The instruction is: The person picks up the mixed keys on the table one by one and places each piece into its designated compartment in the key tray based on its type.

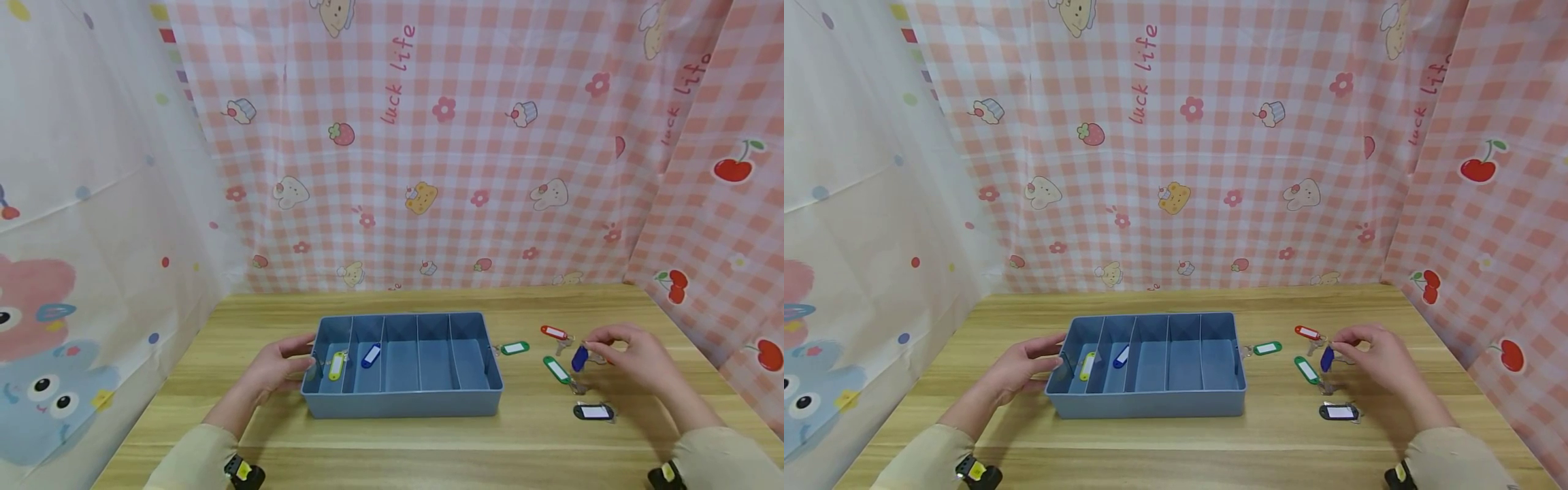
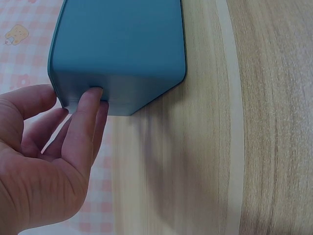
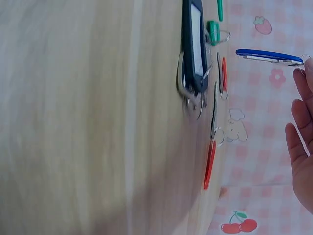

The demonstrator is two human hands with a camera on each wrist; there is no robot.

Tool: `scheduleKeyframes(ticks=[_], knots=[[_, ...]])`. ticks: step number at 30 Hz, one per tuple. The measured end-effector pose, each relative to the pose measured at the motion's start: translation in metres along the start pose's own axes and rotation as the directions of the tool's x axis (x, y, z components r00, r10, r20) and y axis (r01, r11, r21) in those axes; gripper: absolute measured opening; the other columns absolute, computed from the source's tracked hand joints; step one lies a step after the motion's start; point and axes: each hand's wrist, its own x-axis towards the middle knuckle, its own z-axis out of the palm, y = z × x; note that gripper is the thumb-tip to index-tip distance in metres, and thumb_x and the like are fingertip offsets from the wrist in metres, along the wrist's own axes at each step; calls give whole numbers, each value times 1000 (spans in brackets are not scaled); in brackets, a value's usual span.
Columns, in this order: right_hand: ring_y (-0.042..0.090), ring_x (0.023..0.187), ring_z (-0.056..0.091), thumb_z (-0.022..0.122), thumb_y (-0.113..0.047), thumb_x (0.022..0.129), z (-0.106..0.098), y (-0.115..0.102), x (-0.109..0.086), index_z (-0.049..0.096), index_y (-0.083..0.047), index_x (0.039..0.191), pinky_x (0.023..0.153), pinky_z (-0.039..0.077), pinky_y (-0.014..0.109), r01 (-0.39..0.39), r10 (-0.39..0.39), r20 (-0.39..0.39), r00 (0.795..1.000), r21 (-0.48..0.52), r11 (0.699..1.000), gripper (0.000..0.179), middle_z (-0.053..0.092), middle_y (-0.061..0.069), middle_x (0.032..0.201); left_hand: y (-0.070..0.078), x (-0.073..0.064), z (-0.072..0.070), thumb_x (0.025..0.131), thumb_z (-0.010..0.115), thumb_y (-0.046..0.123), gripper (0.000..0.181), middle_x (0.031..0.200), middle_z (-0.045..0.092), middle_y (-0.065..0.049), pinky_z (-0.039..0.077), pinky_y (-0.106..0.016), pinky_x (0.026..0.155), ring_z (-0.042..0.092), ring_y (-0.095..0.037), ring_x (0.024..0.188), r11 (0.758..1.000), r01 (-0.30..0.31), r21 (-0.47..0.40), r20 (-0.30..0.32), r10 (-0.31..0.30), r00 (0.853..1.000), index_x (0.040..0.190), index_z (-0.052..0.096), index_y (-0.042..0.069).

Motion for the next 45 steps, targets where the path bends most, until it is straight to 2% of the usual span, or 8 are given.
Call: scheduleKeyframes(ticks=[12,20,26,28,31,34,40,45], knots=[[5,86,51,76,-19,89,15,-17,6,76,-15,86,71,44,29,-2,3,-31,1000,36,999,5,69,-2,89,2,-1,1,95,62,-1,57,141,46,-31,56,-50,83,59,-35,113,1000,8,5,-12,-8,1000,148,43,0],[8,85,50,75,-23,90,18,-31,10,77,-12,91,69,42,26,-43,44,-28,999,62,997,10,70,0,90,1,-1,2,94,61,-1,57,140,46,-30,56,-50,83,59,-35,112,1000,9,-3,-13,-10,1000,148,43,1],[7,84,50,75,-23,91,21,-40,14,77,-12,91,63,44,25,-41,45,-45,998,81,996,11,70,1,89,0,-1,2,94,62,-1,57,140,46,-30,56,-50,83,59,-35,112,1000,9,2,-15,-9,1000,148,43,1],[6,85,50,74,-24,91,21,-43,16,77,-13,92,64,46,27,-41,44,-47,998,76,996,12,69,0,90,1,-1,2,94,62,-1,57,140,46,-30,56,-50,83,59,-35,111,1000,7,4,-16,-7,1000,148,43,1],[7,86,51,73,-25,92,23,-48,19,77,-12,91,72,47,34,-27,31,-54,998,70,997,13,68,2,91,1,-1,1,94,62,-1,57,140,47,-30,56,-50,82,59,-34,111,1000,5,6,-18,-5,1000,148,43,1],[6,87,52,72,-25,93,24,-52,22,77,-12,92,76,45,39,-19,23,-58,998,70,997,14,68,2,92,1,-1,1,94,62,-1,57,140,47,-30,56,-49,82,59,-33,110,1000,4,9,-16,-4,1000,148,43,1],[13,88,53,72,-28,93,24,-61,27,77,-12,92,74,44,38,-21,28,-76,997,88,996,16,67,5,95,1,-1,1,94,62,-1,57,140,47,-30,56,-49,82,59,-33,110,1000,9,13,-18,-8,1000,148,43,1],[19,93,53,71,-29,94,24,-70,33,76,-11,93,77,43,41,-20,30,-84,996,113,993,19,68,7,99,2,-1,1,94,62,-1,57,140,47,-30,56,-50,82,59,-34,111,1000,16,18,-19,-16,1000,148,44,2]])
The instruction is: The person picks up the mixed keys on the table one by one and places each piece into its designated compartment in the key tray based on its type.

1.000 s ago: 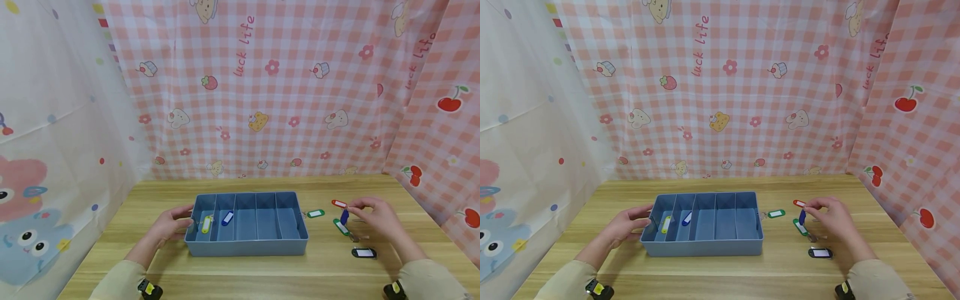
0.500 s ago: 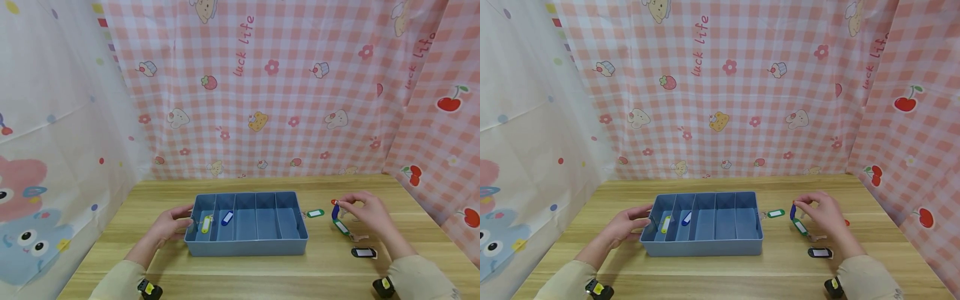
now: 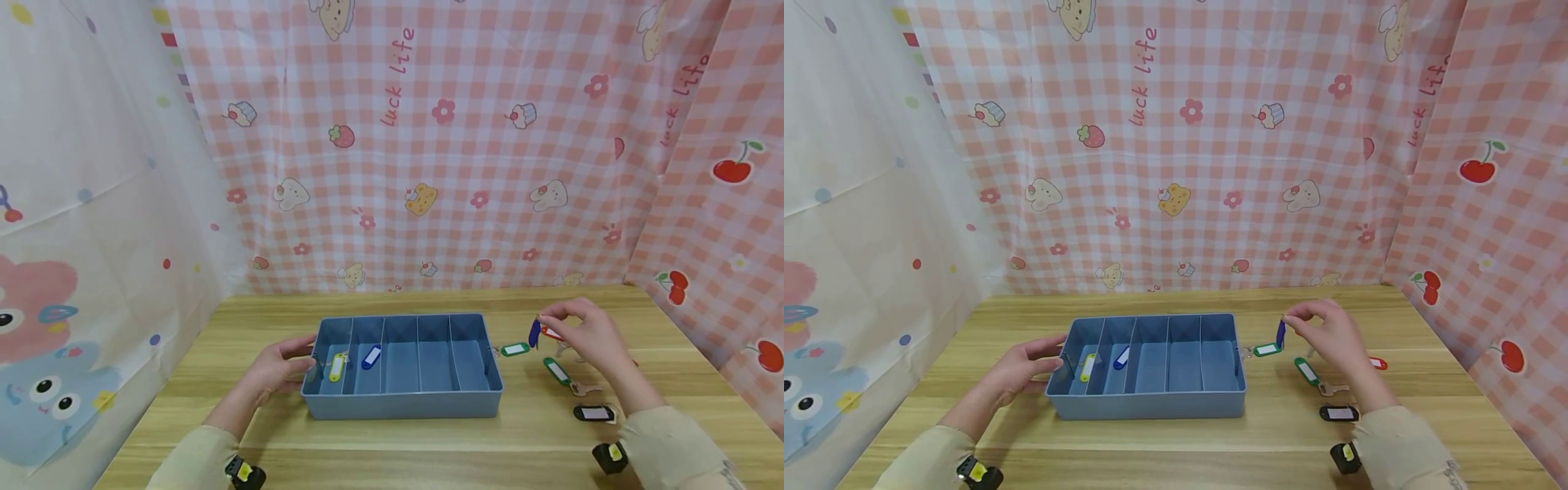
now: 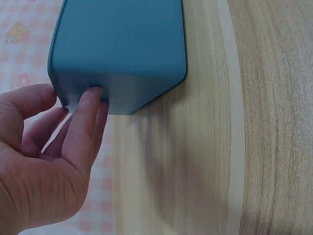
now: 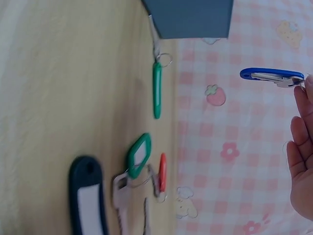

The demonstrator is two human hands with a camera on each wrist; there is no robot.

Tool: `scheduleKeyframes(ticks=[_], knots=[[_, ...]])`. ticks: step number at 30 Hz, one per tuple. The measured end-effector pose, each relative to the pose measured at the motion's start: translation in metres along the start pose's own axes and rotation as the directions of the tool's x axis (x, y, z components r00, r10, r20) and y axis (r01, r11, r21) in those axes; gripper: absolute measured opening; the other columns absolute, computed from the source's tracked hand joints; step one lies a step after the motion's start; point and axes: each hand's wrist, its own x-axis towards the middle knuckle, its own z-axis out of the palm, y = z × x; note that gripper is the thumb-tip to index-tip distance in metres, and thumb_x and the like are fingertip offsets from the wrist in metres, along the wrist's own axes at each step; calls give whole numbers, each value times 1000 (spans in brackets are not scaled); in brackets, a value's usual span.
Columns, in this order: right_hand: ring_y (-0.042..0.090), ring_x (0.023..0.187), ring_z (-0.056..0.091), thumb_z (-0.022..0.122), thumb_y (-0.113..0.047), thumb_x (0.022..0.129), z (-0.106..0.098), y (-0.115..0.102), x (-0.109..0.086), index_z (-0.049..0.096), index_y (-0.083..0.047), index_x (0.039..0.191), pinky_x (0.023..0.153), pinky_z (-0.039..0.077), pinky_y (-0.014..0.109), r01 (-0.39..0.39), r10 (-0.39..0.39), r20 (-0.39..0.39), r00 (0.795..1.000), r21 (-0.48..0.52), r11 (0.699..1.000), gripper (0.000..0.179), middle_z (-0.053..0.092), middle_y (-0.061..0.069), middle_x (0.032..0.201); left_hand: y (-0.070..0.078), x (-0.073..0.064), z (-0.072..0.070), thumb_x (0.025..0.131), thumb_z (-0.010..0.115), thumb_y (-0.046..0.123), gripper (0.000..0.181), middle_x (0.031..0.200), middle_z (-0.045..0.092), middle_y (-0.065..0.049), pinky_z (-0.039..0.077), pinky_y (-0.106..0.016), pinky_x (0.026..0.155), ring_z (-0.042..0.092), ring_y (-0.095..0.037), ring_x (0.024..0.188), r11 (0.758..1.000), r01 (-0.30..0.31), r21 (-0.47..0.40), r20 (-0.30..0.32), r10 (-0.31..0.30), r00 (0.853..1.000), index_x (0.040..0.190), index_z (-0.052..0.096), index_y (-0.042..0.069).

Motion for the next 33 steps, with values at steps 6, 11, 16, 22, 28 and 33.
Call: scheduleKeyframes(ticks=[6,11,16,22,28,33], knots=[[23,96,54,70,-30,94,3,-11,6,76,-9,95,80,42,45,0,0,-8,1000,31,1000,22,67,9,100,-1,1,0,95,62,0,57,139,48,-30,56,-49,82,60,-32,109,1000,-3,-3,0,3,1000,148,44,1],[24,95,56,70,-32,94,6,-21,11,76,-8,96,82,43,45,-3,4,-10,1000,39,999,24,66,9,99,-2,1,-1,95,62,0,57,139,48,-29,57,-48,81,61,-31,107,1000,-5,1,1,5,1000,148,44,2],[23,95,55,70,-33,94,8,-33,16,76,-9,96,83,42,44,-2,3,-8,1000,73,997,25,67,8,99,-1,1,-1,94,62,0,57,139,48,-30,57,-49,81,61,-31,106,1000,-5,-2,1,5,1000,148,44,1],[21,95,52,72,-30,93,13,-48,23,76,-8,94,83,41,43,21,-21,-2,1000,110,994,22,68,6,94,-1,1,0,94,62,-1,57,139,48,-30,56,-49,81,61,-32,108,1000,-3,-3,-2,3,1000,148,44,1],[24,96,54,74,-24,92,20,-59,29,76,-6,92,87,41,48,53,-53,-2,999,125,991,18,70,8,93,0,1,0,94,63,0,57,140,47,-30,56,-50,81,61,-33,108,1000,-2,9,-4,2,1000,148,44,2],[24,95,54,74,-24,92,27,-68,31,76,-6,92,82,44,44,38,-40,16,999,136,990,18,69,8,95,0,1,0,94,64,2,58,140,47,-30,57,-49,81,61,-33,109,1000,-2,22,-1,2,1000,149,43,3]])
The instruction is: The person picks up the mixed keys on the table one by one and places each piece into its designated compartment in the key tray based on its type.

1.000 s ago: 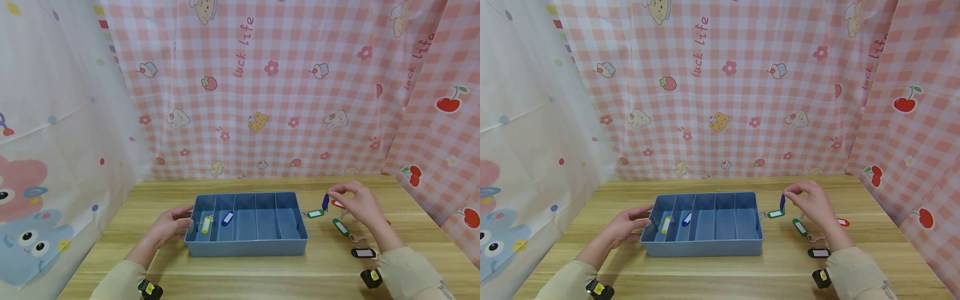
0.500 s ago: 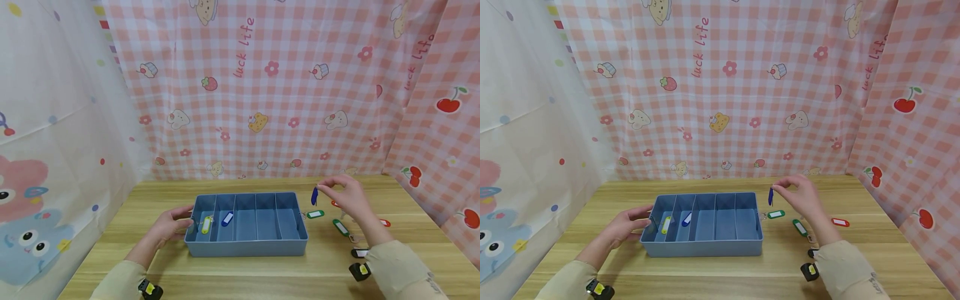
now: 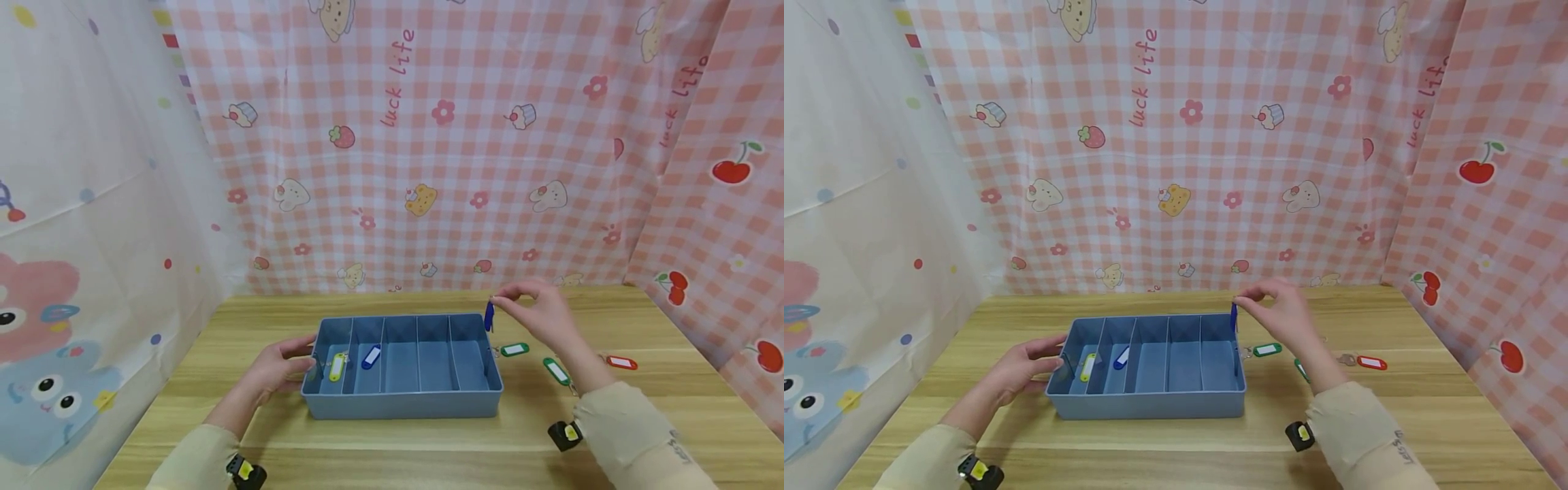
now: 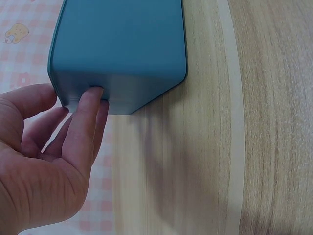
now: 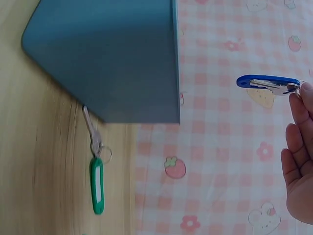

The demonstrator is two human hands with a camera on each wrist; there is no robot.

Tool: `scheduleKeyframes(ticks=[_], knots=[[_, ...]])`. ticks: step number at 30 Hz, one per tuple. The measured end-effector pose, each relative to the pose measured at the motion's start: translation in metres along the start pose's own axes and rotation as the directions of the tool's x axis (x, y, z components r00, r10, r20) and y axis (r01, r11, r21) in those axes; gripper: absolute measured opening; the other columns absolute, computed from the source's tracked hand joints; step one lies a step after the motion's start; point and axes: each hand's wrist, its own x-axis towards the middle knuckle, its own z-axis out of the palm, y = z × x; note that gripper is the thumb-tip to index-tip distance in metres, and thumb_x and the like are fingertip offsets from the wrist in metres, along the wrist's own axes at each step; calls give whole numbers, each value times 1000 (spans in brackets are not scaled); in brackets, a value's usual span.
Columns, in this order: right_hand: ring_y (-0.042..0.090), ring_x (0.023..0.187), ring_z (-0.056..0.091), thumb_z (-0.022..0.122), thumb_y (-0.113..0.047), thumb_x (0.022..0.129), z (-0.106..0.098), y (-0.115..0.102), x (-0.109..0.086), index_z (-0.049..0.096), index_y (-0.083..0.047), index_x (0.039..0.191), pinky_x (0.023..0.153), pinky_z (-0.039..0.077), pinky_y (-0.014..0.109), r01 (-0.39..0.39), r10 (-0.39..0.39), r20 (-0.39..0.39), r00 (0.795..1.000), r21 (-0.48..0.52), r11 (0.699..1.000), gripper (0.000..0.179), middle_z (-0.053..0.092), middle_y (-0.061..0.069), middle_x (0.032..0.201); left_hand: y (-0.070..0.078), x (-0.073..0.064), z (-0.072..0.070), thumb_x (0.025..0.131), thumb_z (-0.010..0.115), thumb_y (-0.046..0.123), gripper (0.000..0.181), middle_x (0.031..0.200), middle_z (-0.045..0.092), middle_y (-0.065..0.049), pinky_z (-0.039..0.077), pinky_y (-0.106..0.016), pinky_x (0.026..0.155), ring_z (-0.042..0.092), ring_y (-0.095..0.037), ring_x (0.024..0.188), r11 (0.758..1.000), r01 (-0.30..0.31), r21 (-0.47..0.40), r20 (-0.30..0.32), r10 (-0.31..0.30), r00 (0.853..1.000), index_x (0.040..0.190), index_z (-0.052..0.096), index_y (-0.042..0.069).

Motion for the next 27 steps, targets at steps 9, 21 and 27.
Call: scheduleKeyframes(ticks=[9,21,27], knots=[[22,91,56,77,-20,88,22,-11,5,77,-9,90,81,47,42,43,-44,30,999,47,998,11,69,2,90,0,0,0,95,63,1,56,140,47,-30,57,-48,81,61,-33,110,1000,8,-11,-9,-8,1000,148,44,2],[19,87,56,78,-17,88,51,-30,11,78,-12,88,80,49,43,109,-121,81,989,141,984,5,69,-3,85,0,0,-1,95,63,1,56,140,47,-30,57,-48,81,61,-33,110,1000,7,-17,-2,-7,1000,148,44,1],[19,88,54,78,-19,88,64,-43,13,78,-14,89,80,48,45,106,-124,108,986,166,980,5,68,-5,84,0,0,-1,95,62,1,57,141,46,-30,57,-48,81,60,-33,111,1000,7,-15,1,-7,1000,148,43,1]])
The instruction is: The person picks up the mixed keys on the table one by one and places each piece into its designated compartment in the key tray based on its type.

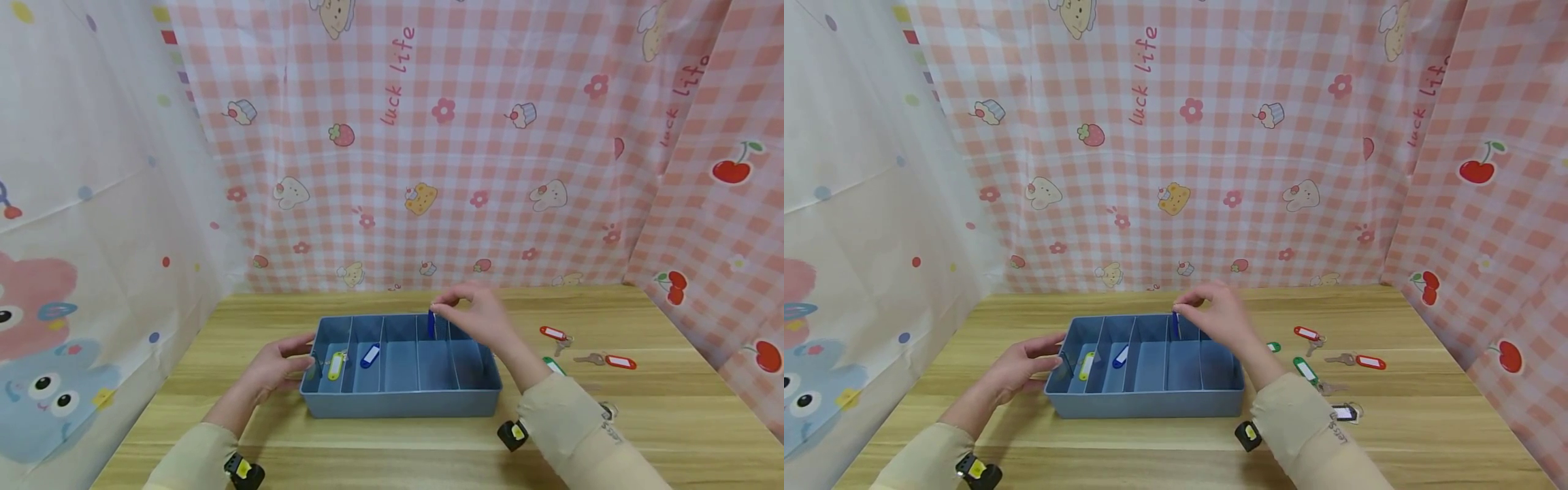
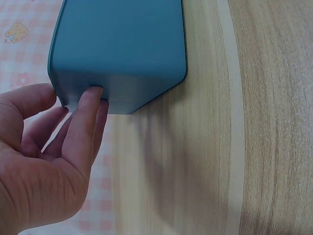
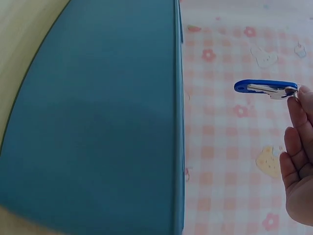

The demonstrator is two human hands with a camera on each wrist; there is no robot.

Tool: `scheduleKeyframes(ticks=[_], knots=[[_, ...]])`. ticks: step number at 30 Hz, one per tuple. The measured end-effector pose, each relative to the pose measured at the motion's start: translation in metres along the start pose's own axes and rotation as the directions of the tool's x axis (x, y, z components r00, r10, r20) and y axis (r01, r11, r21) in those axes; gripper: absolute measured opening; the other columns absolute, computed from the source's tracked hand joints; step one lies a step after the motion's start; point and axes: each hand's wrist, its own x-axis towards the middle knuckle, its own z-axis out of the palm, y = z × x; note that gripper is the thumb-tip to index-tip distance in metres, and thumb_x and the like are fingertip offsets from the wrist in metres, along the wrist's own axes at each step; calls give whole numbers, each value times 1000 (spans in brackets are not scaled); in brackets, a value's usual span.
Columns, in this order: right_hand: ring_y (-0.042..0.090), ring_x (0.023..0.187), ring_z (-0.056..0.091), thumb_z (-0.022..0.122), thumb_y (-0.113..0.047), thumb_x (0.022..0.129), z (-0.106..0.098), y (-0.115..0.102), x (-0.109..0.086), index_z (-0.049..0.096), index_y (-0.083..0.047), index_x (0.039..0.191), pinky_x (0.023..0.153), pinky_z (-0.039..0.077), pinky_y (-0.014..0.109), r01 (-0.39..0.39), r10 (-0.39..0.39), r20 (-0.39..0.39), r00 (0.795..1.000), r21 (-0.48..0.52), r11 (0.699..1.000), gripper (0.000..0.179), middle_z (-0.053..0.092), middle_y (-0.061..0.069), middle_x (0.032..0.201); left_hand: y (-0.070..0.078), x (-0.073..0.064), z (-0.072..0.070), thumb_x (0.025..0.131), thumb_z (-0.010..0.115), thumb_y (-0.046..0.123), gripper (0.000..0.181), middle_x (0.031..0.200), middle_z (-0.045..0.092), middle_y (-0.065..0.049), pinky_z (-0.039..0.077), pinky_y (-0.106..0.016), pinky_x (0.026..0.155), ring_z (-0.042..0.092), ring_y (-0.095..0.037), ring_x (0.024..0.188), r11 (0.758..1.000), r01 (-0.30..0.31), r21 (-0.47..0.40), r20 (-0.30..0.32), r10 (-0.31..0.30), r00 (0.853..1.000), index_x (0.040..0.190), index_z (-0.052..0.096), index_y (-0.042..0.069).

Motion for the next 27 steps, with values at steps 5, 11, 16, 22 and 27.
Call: scheduleKeyframes(ticks=[5,11,16,22,27], knots=[[19,90,52,78,-20,87,11,-8,5,79,-15,89,80,48,46,17,-17,23,1000,-3,1000,5,67,-6,84,1,0,0,95,63,2,57,142,45,-30,57,-47,82,60,-34,112,1000,-3,12,4,3,1000,149,43,2],[17,90,53,78,-20,87,24,-17,11,79,-16,89,80,50,43,18,-17,48,999,-22,1000,4,67,-8,84,1,0,0,95,63,2,57,142,45,-30,57,-47,81,59,-34,112,1000,-4,14,7,4,1000,149,43,2],[15,86,56,78,-19,87,33,-22,15,79,-15,88,77,50,37,59,-56,66,996,-44,997,5,68,-9,82,1,0,-1,95,62,2,57,142,45,-31,57,-48,81,60,-35,112,1000,-4,15,8,4,1000,149,42,2],[15,85,56,77,-19,88,42,-25,20,79,-14,88,79,50,41,82,-81,80,993,-4,997,5,69,-9,82,1,0,-1,96,62,3,57,143,43,-31,56,-49,82,59,-35,113,1000,-7,18,15,7,1000,149,41,2],[12,85,57,78,-20,88,47,-28,22,79,-16,89,78,50,35,95,-94,86,992,-4,995,4,68,-11,82,0,0,-1,96,62,3,57,144,43,-31,56,-49,82,59,-35,113,1000,-6,17,17,6,1000,149,41,1]])
